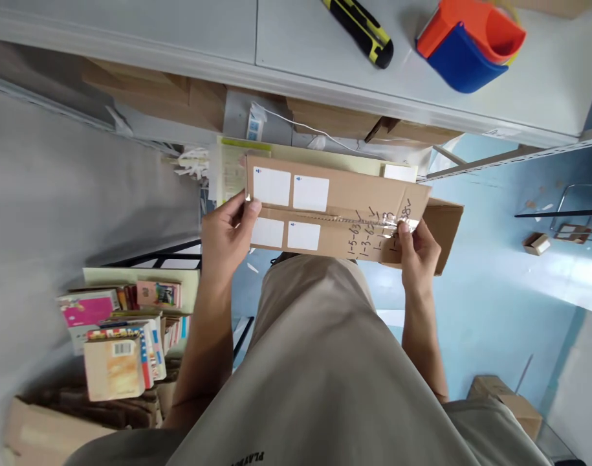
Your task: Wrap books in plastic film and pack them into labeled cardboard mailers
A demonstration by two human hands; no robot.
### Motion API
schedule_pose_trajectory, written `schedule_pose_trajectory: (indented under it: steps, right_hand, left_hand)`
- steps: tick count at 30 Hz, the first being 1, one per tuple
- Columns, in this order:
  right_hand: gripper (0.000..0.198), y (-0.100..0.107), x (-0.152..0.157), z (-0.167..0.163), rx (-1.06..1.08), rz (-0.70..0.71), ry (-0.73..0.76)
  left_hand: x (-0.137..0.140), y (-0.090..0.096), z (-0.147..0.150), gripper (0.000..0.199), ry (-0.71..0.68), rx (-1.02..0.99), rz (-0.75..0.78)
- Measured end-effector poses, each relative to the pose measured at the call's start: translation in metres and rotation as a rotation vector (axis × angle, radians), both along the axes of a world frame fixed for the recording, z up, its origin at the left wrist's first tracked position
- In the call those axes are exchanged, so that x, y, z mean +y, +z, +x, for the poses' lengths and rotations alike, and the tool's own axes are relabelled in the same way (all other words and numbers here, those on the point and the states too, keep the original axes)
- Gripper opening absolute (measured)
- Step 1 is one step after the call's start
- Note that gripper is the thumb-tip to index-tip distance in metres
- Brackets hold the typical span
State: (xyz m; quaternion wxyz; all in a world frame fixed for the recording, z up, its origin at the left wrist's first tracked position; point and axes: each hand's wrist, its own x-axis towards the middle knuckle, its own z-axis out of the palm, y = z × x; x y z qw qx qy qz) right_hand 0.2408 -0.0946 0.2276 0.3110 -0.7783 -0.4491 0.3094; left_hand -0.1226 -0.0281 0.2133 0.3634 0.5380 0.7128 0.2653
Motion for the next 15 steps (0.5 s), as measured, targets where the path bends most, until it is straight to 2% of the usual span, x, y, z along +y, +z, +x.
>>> schedule_pose_trajectory:
  steps: [2,5,8,12,15]
  right_hand:
    - [0.055,-0.005,-0.012,0.001,0.034,0.02,0.002]
    - [0.058,-0.031,-0.029,0.004,0.077,-0.01,-0.029]
    - [0.061,-0.07,-0.046,0.005,0.11,-0.104,-0.054]
    - [0.052,-0.123,-0.07,0.007,0.102,-0.247,-0.023]
    - [0.048,-0.156,-0.081,0.012,0.13,-0.285,0.0]
  left_hand:
    - [-0.006,-0.007,-0.017,0.044,-0.027,-0.043,-0.028]
    - [-0.02,-0.036,-0.032,0.043,-0.002,-0.082,-0.064]
    - [-0.039,-0.078,-0.035,0.037,0.013,-0.107,-0.126]
    - [-0.064,-0.14,-0.031,0.029,0.012,-0.14,-0.23]
    - [-0.076,-0.179,-0.032,0.034,-0.055,-0.046,-0.348]
